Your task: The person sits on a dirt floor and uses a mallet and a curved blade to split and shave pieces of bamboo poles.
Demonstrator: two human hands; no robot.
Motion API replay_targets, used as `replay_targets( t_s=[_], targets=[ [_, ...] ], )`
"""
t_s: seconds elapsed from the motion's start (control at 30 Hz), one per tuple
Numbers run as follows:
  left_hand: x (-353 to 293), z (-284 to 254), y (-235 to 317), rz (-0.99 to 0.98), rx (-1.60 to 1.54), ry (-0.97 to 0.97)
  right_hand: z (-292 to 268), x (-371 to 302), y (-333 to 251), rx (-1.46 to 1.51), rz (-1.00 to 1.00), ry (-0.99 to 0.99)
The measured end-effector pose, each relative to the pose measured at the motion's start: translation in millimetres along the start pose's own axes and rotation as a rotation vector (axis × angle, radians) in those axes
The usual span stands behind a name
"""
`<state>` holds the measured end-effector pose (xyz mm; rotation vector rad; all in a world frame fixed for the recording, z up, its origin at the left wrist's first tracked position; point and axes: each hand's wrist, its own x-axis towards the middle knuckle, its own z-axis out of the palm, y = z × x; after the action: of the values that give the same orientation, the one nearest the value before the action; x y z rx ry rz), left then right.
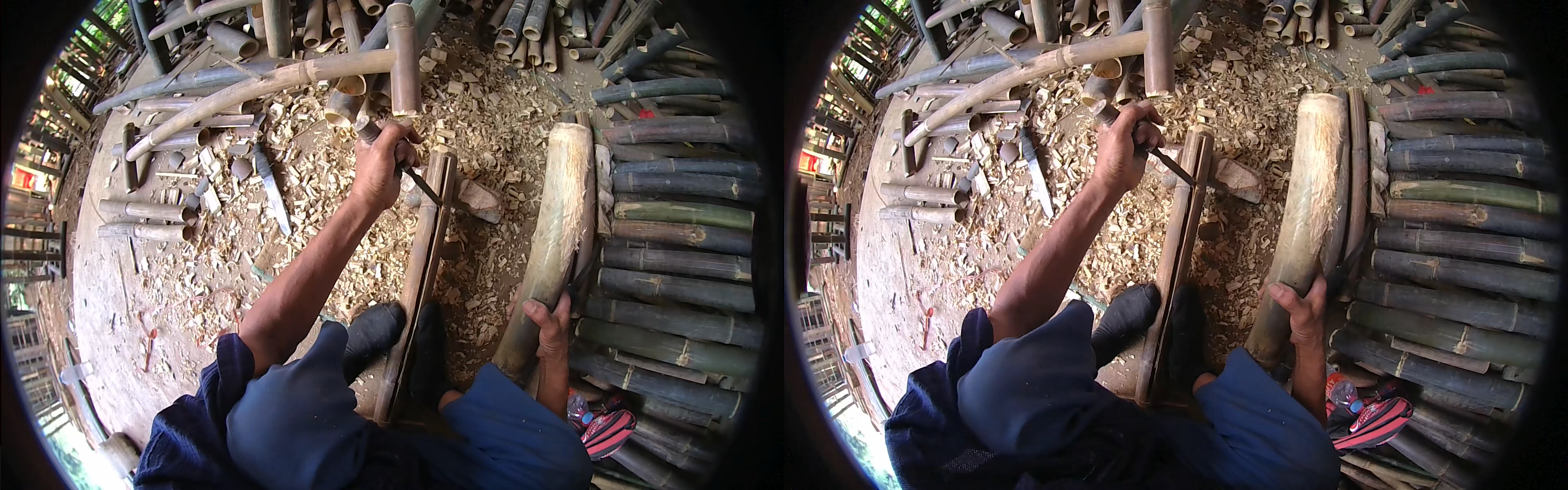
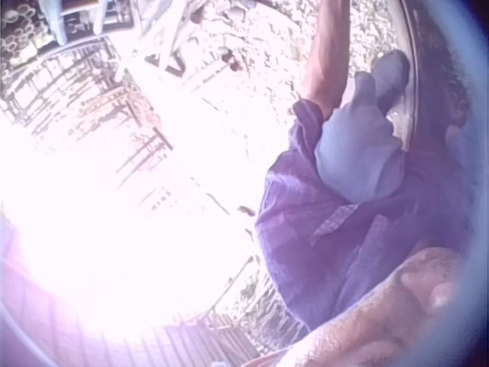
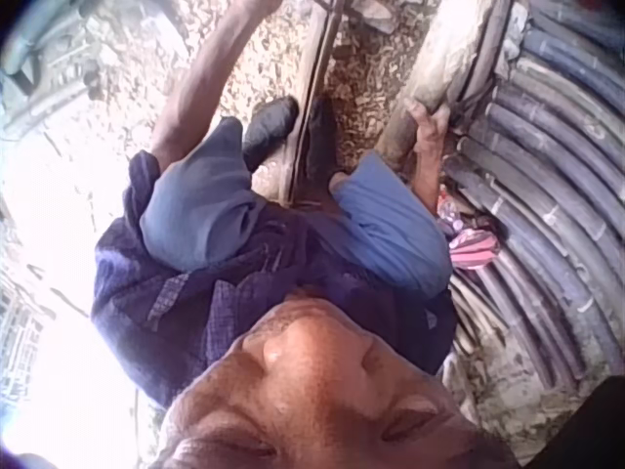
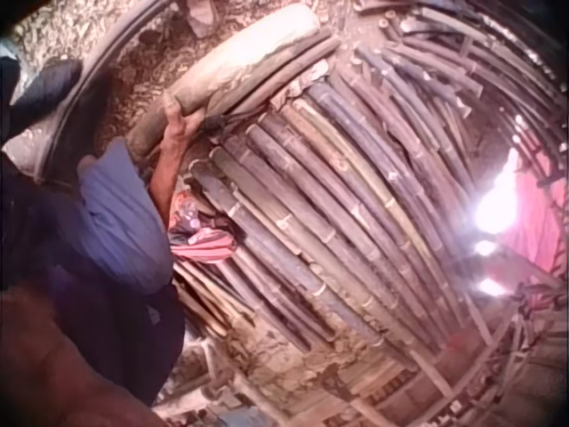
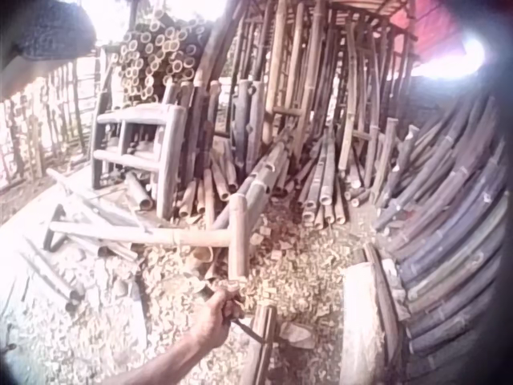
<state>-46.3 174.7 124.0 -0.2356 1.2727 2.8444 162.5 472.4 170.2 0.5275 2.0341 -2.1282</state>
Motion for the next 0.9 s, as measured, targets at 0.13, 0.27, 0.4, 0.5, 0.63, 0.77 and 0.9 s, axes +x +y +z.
replay_targets(
  t_s=[0.13, 0.27, 0.4, 0.5, 0.63, 0.77, 0.9],
  targets=[
    [-2.6, 16.3, -6.2, 0.051, 0.250, 0.056, 8.7, -1.5, -32.1, -0.185, -0.052, -0.027],
    [-0.2, 34.0, -13.4, 0.024, 0.315, 0.072, 30.5, 28.7, -114.8, -0.485, -0.427, -0.094],
    [-3.6, 41.5, -18.4, 0.091, 0.404, 0.027, 83.3, 67.2, -186.3, -0.728, -0.900, -0.038],
    [-10.7, 43.7, -30.4, 0.092, 0.489, 0.015, 114.3, 86.2, -208.8, -1.415, -0.450, -0.316],
    [-15.7, 45.8, -54.2, 0.273, 0.462, -0.108, 103.1, 89.1, -212.1, -1.580, -0.673, -0.246],
    [-25.0, 58.2, -35.9, 0.082, 0.468, -0.077, 95.8, 69.8, -214.1, -1.191, -1.012, -0.127],
    [-21.3, 51.6, -32.1, 0.083, 0.508, -0.049, 115.0, 62.3, -214.4, -0.983, -0.563, -0.167]
  ],
)
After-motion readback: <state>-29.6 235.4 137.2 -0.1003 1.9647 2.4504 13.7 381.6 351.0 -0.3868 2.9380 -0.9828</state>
